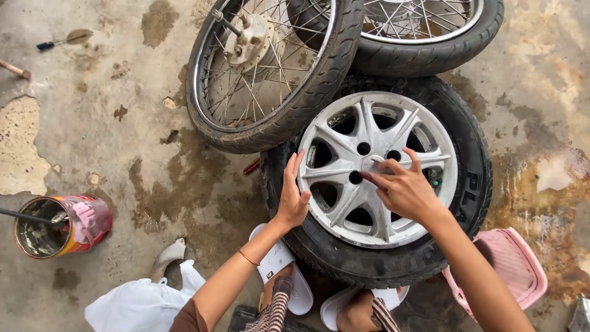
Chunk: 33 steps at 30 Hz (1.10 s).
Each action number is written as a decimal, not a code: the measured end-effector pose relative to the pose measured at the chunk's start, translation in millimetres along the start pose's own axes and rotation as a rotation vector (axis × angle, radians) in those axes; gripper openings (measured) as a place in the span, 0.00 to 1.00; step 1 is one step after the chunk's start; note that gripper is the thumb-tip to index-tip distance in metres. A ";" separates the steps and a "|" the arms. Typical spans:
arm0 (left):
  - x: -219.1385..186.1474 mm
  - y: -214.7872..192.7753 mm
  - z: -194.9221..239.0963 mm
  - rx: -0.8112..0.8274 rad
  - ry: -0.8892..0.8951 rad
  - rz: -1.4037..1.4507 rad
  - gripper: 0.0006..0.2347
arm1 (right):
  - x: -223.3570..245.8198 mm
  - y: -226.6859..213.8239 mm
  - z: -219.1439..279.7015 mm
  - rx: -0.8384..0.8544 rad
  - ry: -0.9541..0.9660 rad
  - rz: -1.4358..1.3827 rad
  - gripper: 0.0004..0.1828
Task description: The person sands the surface of a silver car wheel rim using a small piece of sandpaper. They repeatedly rub the sandpaper across the rim's spokes and center while occasionally dipping the sandpaper into a pink bucket of water. The rim rests on a tire, with two motorcycle wheels nearby.
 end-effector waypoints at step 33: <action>-11.2 -2.2 -2.6 0.045 0.072 -0.119 0.39 | 44.7 17.3 12.1 -0.339 -0.057 0.070 0.24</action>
Point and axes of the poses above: each hand's wrist, its own z-axis away from the middle knuckle, its own y-axis out of the palm, x = y × z, the point moved 5 cm from there along -z, towards the middle knuckle, and after that the axes turned 7 degrees about -z, right-handed, at the moved point
